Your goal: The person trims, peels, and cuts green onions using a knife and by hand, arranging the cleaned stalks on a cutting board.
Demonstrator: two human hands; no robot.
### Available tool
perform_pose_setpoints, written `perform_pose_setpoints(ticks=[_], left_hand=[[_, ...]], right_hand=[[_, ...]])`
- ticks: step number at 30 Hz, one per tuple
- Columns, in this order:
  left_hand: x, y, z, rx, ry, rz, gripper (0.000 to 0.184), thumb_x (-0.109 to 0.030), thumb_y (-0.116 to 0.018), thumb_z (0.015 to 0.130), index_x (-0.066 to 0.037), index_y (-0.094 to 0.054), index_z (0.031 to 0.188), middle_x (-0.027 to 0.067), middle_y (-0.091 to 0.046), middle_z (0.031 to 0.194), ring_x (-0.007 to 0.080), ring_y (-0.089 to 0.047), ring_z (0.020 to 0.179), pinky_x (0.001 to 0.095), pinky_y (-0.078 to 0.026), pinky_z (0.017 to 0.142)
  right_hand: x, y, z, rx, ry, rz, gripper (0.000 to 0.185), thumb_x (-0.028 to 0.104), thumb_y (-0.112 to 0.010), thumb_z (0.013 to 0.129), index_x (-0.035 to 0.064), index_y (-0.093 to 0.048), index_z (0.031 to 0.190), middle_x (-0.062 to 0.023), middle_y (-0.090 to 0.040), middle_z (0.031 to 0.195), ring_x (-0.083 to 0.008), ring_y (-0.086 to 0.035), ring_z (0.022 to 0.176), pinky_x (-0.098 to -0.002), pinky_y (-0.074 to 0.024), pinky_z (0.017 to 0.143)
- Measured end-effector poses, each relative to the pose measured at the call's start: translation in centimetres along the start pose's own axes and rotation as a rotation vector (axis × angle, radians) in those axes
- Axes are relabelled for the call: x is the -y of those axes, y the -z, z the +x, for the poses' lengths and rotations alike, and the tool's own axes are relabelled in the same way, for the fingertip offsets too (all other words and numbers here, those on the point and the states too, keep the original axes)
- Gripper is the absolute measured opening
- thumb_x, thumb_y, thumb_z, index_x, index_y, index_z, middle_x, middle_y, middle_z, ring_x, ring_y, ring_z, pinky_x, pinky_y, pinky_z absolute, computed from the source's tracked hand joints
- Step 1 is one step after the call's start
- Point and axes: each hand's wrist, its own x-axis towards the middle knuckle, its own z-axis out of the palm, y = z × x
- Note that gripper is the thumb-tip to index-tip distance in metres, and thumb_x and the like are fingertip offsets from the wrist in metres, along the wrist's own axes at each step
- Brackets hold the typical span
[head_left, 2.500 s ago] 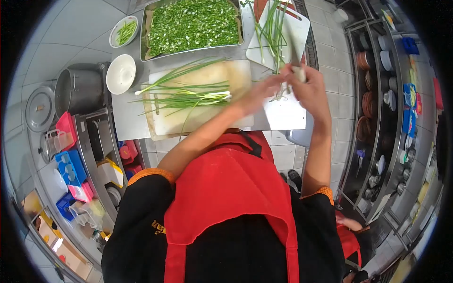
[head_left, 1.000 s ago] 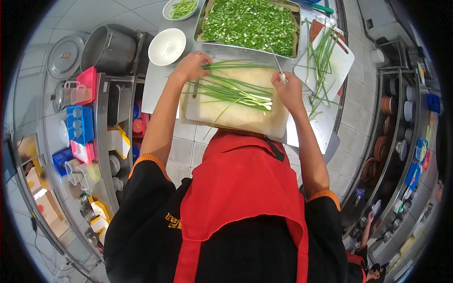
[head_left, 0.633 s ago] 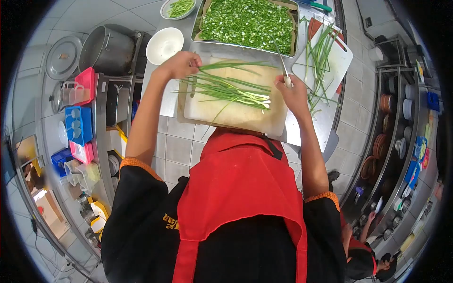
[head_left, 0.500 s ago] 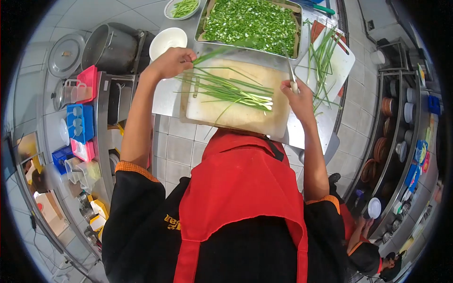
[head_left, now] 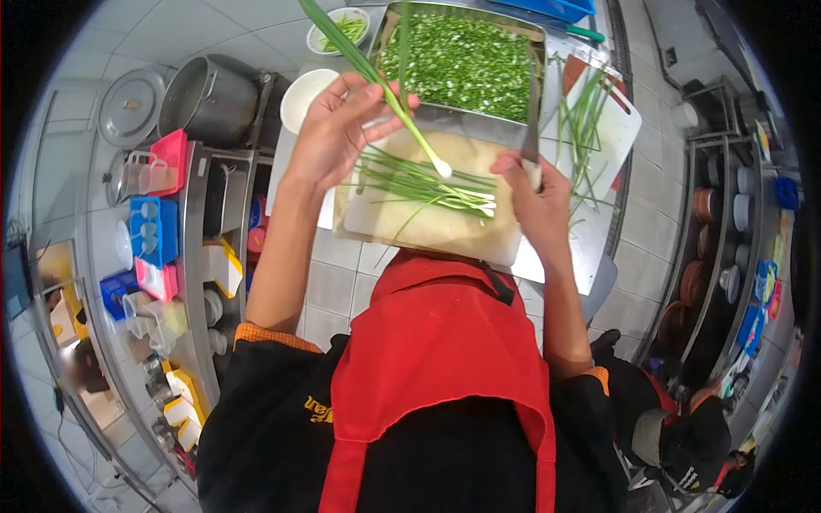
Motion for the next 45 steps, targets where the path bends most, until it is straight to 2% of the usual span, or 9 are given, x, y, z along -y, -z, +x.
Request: perform_pose_setpoints(ticks=[9, 13, 15, 19, 24, 28, 33, 39, 45], left_hand=[[4.5, -4.1, -1.0, 0.006, 0.013, -0.15, 0.006, -0.01, -0.053, 0.095, -0.007, -0.058, 0.096, 0.0135, -0.065, 0.109, 0.0282, -0.061, 0.109, 0.0393, -0.052, 0.094], [5.3, -3.7, -1.9, -0.064, -0.015, -0.156, 0.006, -0.009, -0.054, 0.095, -0.006, -0.059, 0.094, 0.0104, -0.065, 0.104, 0.0274, -0.062, 0.108, 0.0407, -0.052, 0.093], [5.2, -3.6, -2.3, -0.15, 0.01, -0.202, 0.008, -0.009, -0.055, 0.094, -0.004, -0.061, 0.099, 0.0105, -0.064, 0.106, 0.0266, -0.062, 0.106, 0.0411, -0.053, 0.092], [4.7, -3.2, -3.1, -0.12, -0.012, -0.236, 0.015, -0.008, -0.056, 0.093, -0.004, -0.06, 0.107, 0.0111, -0.064, 0.107, 0.0254, -0.062, 0.104, 0.04, -0.053, 0.091], [5.2, -3.1, -3.2, -0.221, -0.098, -0.187, 0.035, -0.01, -0.058, 0.092, -0.003, -0.046, 0.125, 0.0109, -0.061, 0.109, 0.0225, -0.062, 0.098, 0.0369, -0.054, 0.086], [5.3, -3.3, -3.2, -0.136, -0.036, -0.251, 0.041, -0.01, -0.059, 0.092, -0.003, -0.041, 0.128, 0.0119, -0.06, 0.109, 0.022, -0.062, 0.095, 0.0342, -0.054, 0.083], [5.0, -4.0, -2.7, -0.274, -0.087, -0.252, 0.059, -0.005, -0.062, 0.089, -0.002, -0.029, 0.137, 0.015, -0.062, 0.104, 0.0202, -0.064, 0.091, 0.0301, -0.054, 0.08], [4.8, -4.1, -2.1, -0.236, -0.088, -0.11, 0.071, 0.002, -0.067, 0.082, 0.0, -0.021, 0.136, 0.0166, -0.065, 0.099, 0.0217, -0.067, 0.083, 0.0336, -0.056, 0.077], [5.5, -4.8, -1.9, -0.253, -0.099, -0.028, 0.058, 0.002, -0.062, 0.086, -0.002, -0.033, 0.135, 0.0114, -0.065, 0.095, 0.0188, -0.065, 0.086, 0.03, -0.055, 0.078]], right_hand=[[2.3, -3.6, 0.5, 0.023, 0.119, 0.067, 0.018, 0.011, -0.068, 0.086, -0.0007, -0.067, 0.099, 0.0035, -0.061, 0.076, -0.0017, -0.048, 0.065, -0.0195, -0.0377, 0.054], [2.5, -3.4, 0.9, 0.158, 0.108, -0.005, 0.017, 0.011, -0.068, 0.086, -0.0021, -0.068, 0.098, 0.0031, -0.061, 0.076, -0.0012, -0.048, 0.064, -0.0192, -0.0374, 0.054], [2.9, -3.4, 0.9, 0.234, 0.003, 0.05, 0.017, 0.012, -0.066, 0.087, -0.0023, -0.068, 0.095, 0.0019, -0.063, 0.077, -0.0012, -0.049, 0.065, -0.0189, -0.0383, 0.055], [2.6, -3.7, 1.2, 0.259, 0.05, 0.071, 0.017, 0.013, -0.063, 0.09, -0.001, -0.068, 0.097, 0.0024, -0.063, 0.076, -0.0011, -0.048, 0.063, -0.0188, -0.0371, 0.053], [3.1, -3.6, 1.1, 0.323, -0.052, 0.108, 0.018, 0.014, -0.059, 0.093, 0.0004, -0.067, 0.103, 0.0016, -0.064, 0.078, -0.0015, -0.046, 0.059, -0.0186, -0.0355, 0.05], [3.1, -3.2, 1.0, 0.355, -0.086, 0.156, 0.019, 0.014, -0.059, 0.094, 0.0008, -0.066, 0.104, 0.0009, -0.064, 0.077, -0.0016, -0.047, 0.057, -0.0192, -0.0353, 0.048], [2.4, -2.4, 1.1, 0.383, -0.127, 0.188, 0.021, 0.014, -0.058, 0.095, 0.0002, -0.064, 0.108, 0.0003, -0.064, 0.076, -0.002, -0.046, 0.056, -0.0198, -0.0355, 0.047], [2.3, -2.5, 0.9, 0.382, -0.084, 0.182, 0.02, 0.015, -0.057, 0.095, -0.0005, -0.064, 0.106, -0.0013, -0.063, 0.075, -0.0035, -0.05, 0.063, -0.0207, -0.0391, 0.054], [2.5, -2.7, 1.1, 0.301, -0.056, 0.06, 0.019, 0.016, -0.062, 0.092, -0.0007, -0.065, 0.101, -0.0014, -0.063, 0.076, -0.0053, -0.053, 0.067, -0.0218, -0.0414, 0.059]])
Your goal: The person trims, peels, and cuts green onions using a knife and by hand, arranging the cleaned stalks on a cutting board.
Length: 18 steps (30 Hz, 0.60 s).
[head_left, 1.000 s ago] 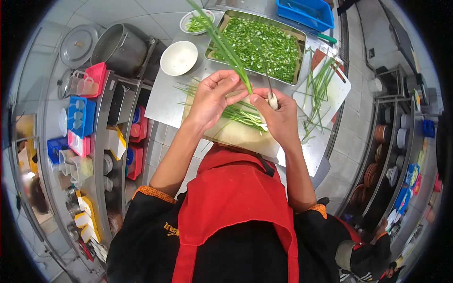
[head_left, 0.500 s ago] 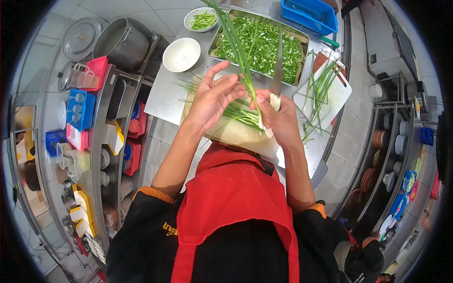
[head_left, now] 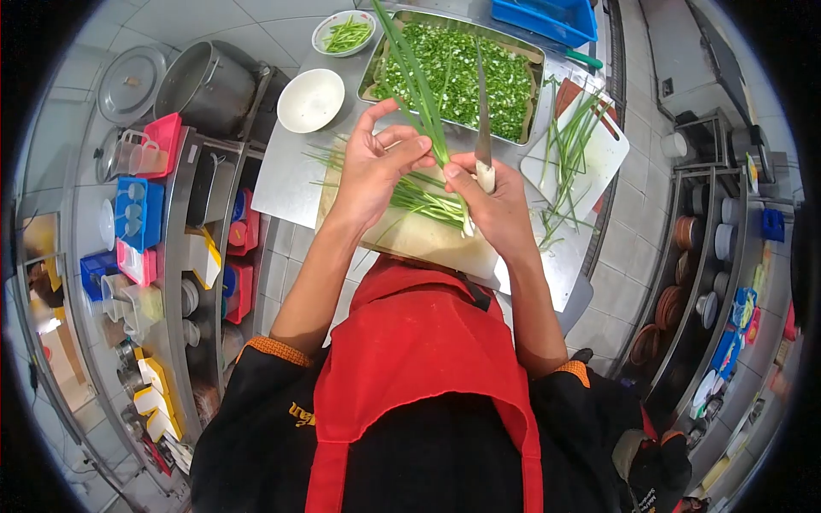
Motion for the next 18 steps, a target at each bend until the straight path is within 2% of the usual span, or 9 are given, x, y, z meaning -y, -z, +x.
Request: perform_pose_setpoints(ticks=[1, 3, 7, 9, 10, 12, 18], left_hand=[[0.0, 0.0, 0.0, 0.004, 0.003, -0.001, 0.058, 0.002, -0.062, 0.086, -0.002, -0.033, 0.135, 0.0114, -0.065, 0.095, 0.0188, -0.065, 0.086, 0.03, -0.055, 0.078], [0.1, 0.1, 0.0, 0.068, 0.037, -0.251, 0.054, 0.001, -0.06, 0.087, -0.003, -0.034, 0.134, 0.0112, -0.065, 0.092, 0.0196, -0.065, 0.088, 0.0306, -0.054, 0.081], [1.7, 0.1, -0.6, 0.048, 0.085, -0.254, 0.048, -0.004, -0.064, 0.087, -0.001, -0.04, 0.128, 0.0104, -0.065, 0.095, 0.0207, -0.065, 0.088, 0.0321, -0.054, 0.081], [2.4, 0.5, -0.9, 0.229, 0.122, -0.149, 0.028, -0.004, -0.064, 0.087, -0.001, -0.055, 0.114, 0.009, -0.066, 0.097, 0.0174, -0.064, 0.087, 0.028, -0.052, 0.074], [2.5, 0.4, -0.9, 0.229, 0.125, -0.151, 0.028, -0.004, -0.064, 0.087, -0.001, -0.055, 0.114, 0.009, -0.066, 0.097, 0.0174, -0.064, 0.087, 0.028, -0.052, 0.074], [2.7, 0.3, -0.7, 0.193, 0.063, -0.007, 0.015, -0.007, -0.064, 0.089, -0.001, -0.062, 0.102, 0.008, -0.066, 0.097, 0.0149, -0.064, 0.085, 0.0259, -0.051, 0.069], [2.5, -0.1, -1.0, 0.198, 0.114, -0.049, 0.016, -0.011, -0.061, 0.092, -0.002, -0.06, 0.105, 0.0082, -0.066, 0.098, 0.0138, -0.063, 0.085, 0.0266, -0.052, 0.067]], right_hand=[[0.1, -0.1, 0.0, -0.005, -0.001, -0.001, 0.019, 0.016, -0.062, 0.092, -0.0007, -0.065, 0.101, -0.0014, -0.063, 0.076, -0.0053, -0.053, 0.067, -0.0218, -0.0414, 0.059], [0.3, -0.1, 0.0, -0.032, 0.017, 0.095, 0.019, 0.016, -0.065, 0.09, -0.0004, -0.065, 0.099, -0.0016, -0.063, 0.077, -0.0062, -0.055, 0.068, -0.0215, -0.0417, 0.059], [0.4, 0.1, 0.5, -0.026, 0.0, 0.185, 0.018, 0.015, -0.066, 0.089, 0.0001, -0.066, 0.099, -0.0017, -0.063, 0.077, -0.0065, -0.056, 0.069, -0.0213, -0.0418, 0.059], [0.2, 0.1, 0.5, -0.009, 0.004, 0.245, 0.015, 0.012, -0.066, 0.087, 0.0006, -0.067, 0.097, -0.0018, -0.064, 0.077, -0.0061, -0.055, 0.069, -0.0211, -0.0416, 0.059], [0.1, 0.2, 0.5, -0.01, 0.002, 0.244, 0.015, 0.012, -0.066, 0.087, 0.0006, -0.067, 0.097, -0.0018, -0.064, 0.077, -0.0061, -0.055, 0.069, -0.0211, -0.0416, 0.059], [0.0, 0.3, 0.6, -0.052, 0.012, 0.207, 0.012, 0.01, -0.066, 0.087, 0.0006, -0.068, 0.093, -0.002, -0.063, 0.076, -0.0057, -0.054, 0.066, -0.0211, -0.0411, 0.058], [0.7, 1.3, 0.3, -0.004, -0.102, 0.1, 0.014, 0.012, -0.066, 0.087, -0.0003, -0.069, 0.092, -0.001, -0.064, 0.076, -0.0044, -0.053, 0.065, -0.0213, -0.0409, 0.056]])
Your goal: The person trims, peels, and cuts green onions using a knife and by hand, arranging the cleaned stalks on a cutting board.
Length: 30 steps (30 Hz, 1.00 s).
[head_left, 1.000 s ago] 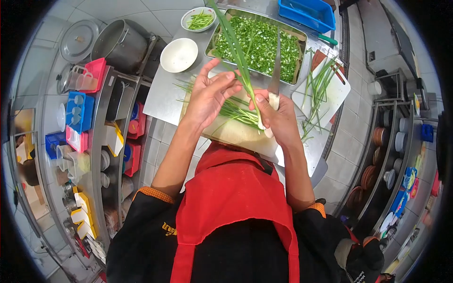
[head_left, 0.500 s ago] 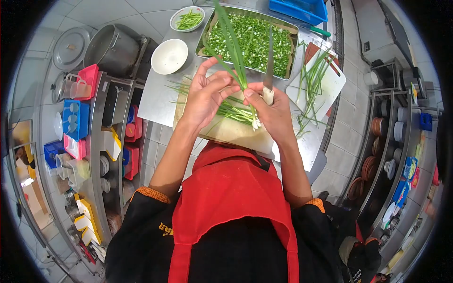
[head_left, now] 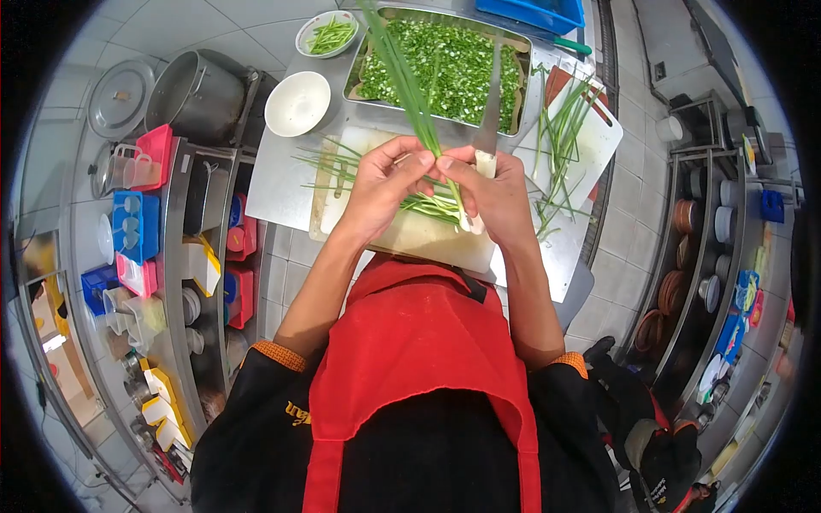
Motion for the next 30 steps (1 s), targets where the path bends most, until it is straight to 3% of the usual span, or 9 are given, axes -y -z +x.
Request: perform_pose_setpoints(ticks=[7, 9, 12, 19, 26, 30], left_hand=[[-0.2, -0.6, 0.6, -0.09, 0.016, -0.12, 0.011, -0.011, -0.06, 0.092, -0.004, -0.057, 0.1, 0.0102, -0.065, 0.102, 0.0147, -0.064, 0.084, 0.0286, -0.055, 0.068], [-0.2, -1.2, 0.4, -0.144, -0.006, -0.057, 0.011, -0.008, -0.062, 0.09, -0.005, -0.055, 0.098, 0.0107, -0.066, 0.099, 0.0155, -0.065, 0.083, 0.0292, -0.056, 0.069], [0.7, -0.6, 0.5, -0.091, -0.049, -0.032, 0.017, -0.004, -0.064, 0.088, -0.004, -0.054, 0.102, 0.0111, -0.068, 0.094, 0.0164, -0.067, 0.082, 0.0288, -0.056, 0.069], [1.2, -1.1, 0.5, -0.226, -0.083, -0.186, 0.025, 0.0, -0.062, 0.088, -0.003, -0.051, 0.11, 0.0125, -0.069, 0.093, 0.0154, -0.066, 0.082, 0.0275, -0.055, 0.072], [1.4, 1.3, 0.9, -0.358, -0.207, -0.21, 0.018, -0.004, -0.063, 0.089, -0.008, -0.051, 0.103, 0.0101, -0.067, 0.097, 0.0156, -0.063, 0.092, 0.0289, -0.052, 0.084], [1.0, 1.0, 1.6, -0.436, -0.265, -0.208, 0.017, -0.003, -0.063, 0.089, -0.008, -0.05, 0.1, 0.0097, -0.066, 0.096, 0.0162, -0.063, 0.093, 0.0288, -0.053, 0.083]], right_hand=[[-0.6, -1.0, -0.5, -0.111, 0.112, 0.14, 0.018, 0.014, -0.068, 0.086, -0.0025, -0.068, 0.092, -0.0031, -0.066, 0.08, -0.0064, -0.058, 0.071, -0.0225, -0.0463, 0.062], [-1.1, -1.2, -0.6, -0.133, 0.262, -0.024, 0.016, 0.012, -0.069, 0.085, -0.0026, -0.067, 0.091, -0.0045, -0.067, 0.081, -0.0075, -0.058, 0.073, -0.0227, -0.047, 0.064], [-1.3, -0.9, -0.6, -0.17, 0.25, -0.207, 0.015, 0.011, -0.069, 0.083, -0.0024, -0.066, 0.091, -0.0055, -0.066, 0.079, -0.0081, -0.058, 0.072, -0.0234, -0.0466, 0.064], [-1.9, -1.3, -0.3, -0.204, 0.18, -0.161, 0.012, 0.009, -0.068, 0.084, -0.0008, -0.065, 0.091, -0.0043, -0.065, 0.078, -0.0072, -0.056, 0.068, -0.0235, -0.0446, 0.061], [-2.8, -0.3, -0.3, -0.369, 0.206, 0.133, 0.01, 0.007, -0.064, 0.09, -0.0014, -0.062, 0.095, -0.0021, -0.064, 0.081, -0.0068, -0.055, 0.07, -0.0212, -0.0453, 0.063], [-2.9, -0.1, -0.6, -0.399, 0.25, 0.235, 0.01, 0.007, -0.063, 0.09, -0.0005, -0.061, 0.096, -0.0024, -0.063, 0.081, -0.005, -0.051, 0.063, -0.0197, -0.0404, 0.054]])
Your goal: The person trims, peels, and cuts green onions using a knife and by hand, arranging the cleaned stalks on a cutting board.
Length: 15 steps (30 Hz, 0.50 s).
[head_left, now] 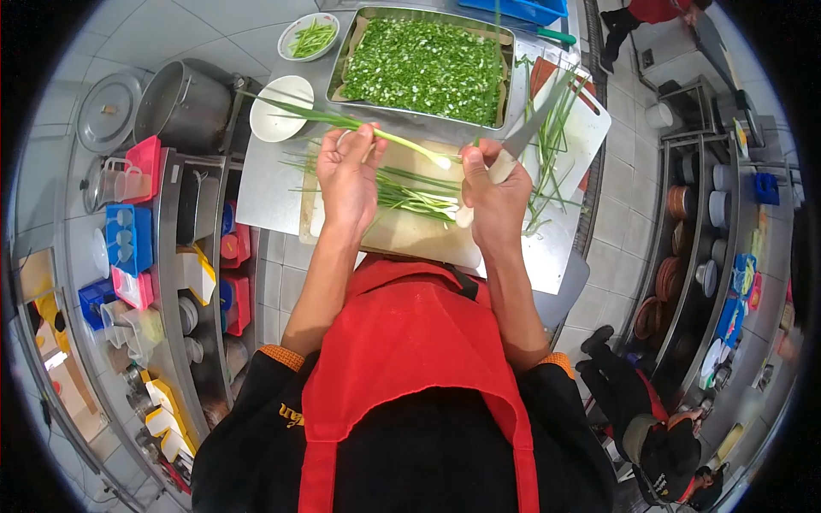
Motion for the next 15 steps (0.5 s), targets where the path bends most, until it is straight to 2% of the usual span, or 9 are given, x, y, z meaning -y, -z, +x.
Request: perform_pose_setpoints(ticks=[2, 5, 6, 7, 10, 12, 13, 15], left_hand=[[-0.1, 0.4, 0.8, -0.035, -0.052, -0.006, 0.018, -0.001, -0.062, 0.088, -0.007, -0.049, 0.098, 0.0097, -0.066, 0.094, 0.0168, -0.063, 0.093, 0.0297, -0.054, 0.081], [-1.4, 4.2, 3.5, -0.14, -0.176, -0.034, 0.015, -0.005, -0.062, 0.09, -0.005, -0.051, 0.099, 0.0107, -0.063, 0.099, 0.0186, -0.06, 0.097, 0.0315, -0.052, 0.087], [-2.4, 5.5, 4.5, -0.173, -0.217, -0.036, 0.014, -0.006, -0.063, 0.09, -0.004, -0.053, 0.099, 0.011, -0.062, 0.1, 0.0193, -0.06, 0.099, 0.0319, -0.05, 0.09], [-3.3, 5.8, 4.7, -0.165, -0.209, -0.039, 0.014, -0.006, -0.063, 0.09, -0.004, -0.053, 0.099, 0.011, -0.062, 0.1, 0.0193, -0.06, 0.099, 0.0319, -0.05, 0.09], [-5.3, 4.1, 4.0, -0.047, -0.127, 0.056, 0.02, -0.005, -0.06, 0.09, -0.004, -0.051, 0.107, 0.0088, -0.061, 0.097, 0.0244, -0.06, 0.1, 0.0398, -0.049, 0.096], [-5.2, 1.0, 2.6, -0.016, -0.034, 0.04, 0.017, -0.007, -0.058, 0.09, -0.004, -0.052, 0.106, 0.0056, -0.059, 0.09, 0.0179, -0.061, 0.086, 0.0334, -0.052, 0.081], [-4.3, 0.7, 2.6, -0.01, -0.028, 0.036, 0.017, -0.007, -0.058, 0.09, -0.004, -0.052, 0.106, 0.0056, -0.059, 0.09, 0.0179, -0.061, 0.086, 0.0334, -0.052, 0.081], [-2.6, 0.7, 2.7, 0.431, 0.299, -0.17, 0.016, -0.01, -0.057, 0.09, -0.005, -0.054, 0.104, 0.0021, -0.056, 0.084, 0.0097, -0.052, 0.066, 0.0246, -0.044, 0.06]], right_hand=[[0.3, 0.2, -0.2, -0.023, 0.022, 0.03, 0.009, 0.008, -0.063, 0.091, 0.0, -0.061, 0.095, -0.0029, -0.063, 0.081, -0.0043, -0.049, 0.059, -0.0198, -0.038, 0.049], [1.2, 2.4, 0.2, -0.156, 0.128, 0.12, 0.012, 0.013, -0.062, 0.093, 0.0016, -0.06, 0.092, -0.0046, -0.062, 0.079, -0.0039, -0.041, 0.046, -0.0216, -0.0299, 0.04], [2.2, 3.3, 0.4, -0.138, 0.151, 0.111, 0.012, 0.013, -0.063, 0.092, 0.001, -0.061, 0.092, -0.0046, -0.063, 0.078, -0.0038, -0.04, 0.047, -0.0205, -0.0297, 0.04], [2.9, 4.3, 0.5, -0.12, 0.106, 0.041, 0.013, 0.013, -0.064, 0.091, 0.0006, -0.062, 0.093, -0.0052, -0.064, 0.079, -0.0035, -0.04, 0.046, -0.0201, -0.0299, 0.04], [3.2, 5.6, 0.4, -0.076, 0.026, -0.039, 0.015, 0.013, -0.066, 0.089, -0.0003, -0.063, 0.096, -0.0064, -0.066, 0.082, -0.0029, -0.039, 0.046, -0.0195, -0.0303, 0.04], [3.1, 6.3, 0.3, -0.046, -0.002, -0.056, 0.017, 0.012, -0.068, 0.088, -0.0007, -0.064, 0.097, -0.007, -0.068, 0.083, -0.0027, -0.039, 0.046, -0.0192, -0.0306, 0.04], [2.9, 6.3, 0.3, -0.014, -0.037, -0.022, 0.017, 0.012, -0.068, 0.087, -0.0008, -0.065, 0.098, -0.0069, -0.068, 0.084, -0.0025, -0.039, 0.046, -0.0192, -0.0309, 0.04], [2.9, 6.0, 0.0, 0.036, -0.093, 0.048, 0.019, 0.012, -0.069, 0.086, -0.0008, -0.065, 0.099, -0.0066, -0.068, 0.084, -0.0026, -0.039, 0.046, -0.0191, -0.0309, 0.04]])
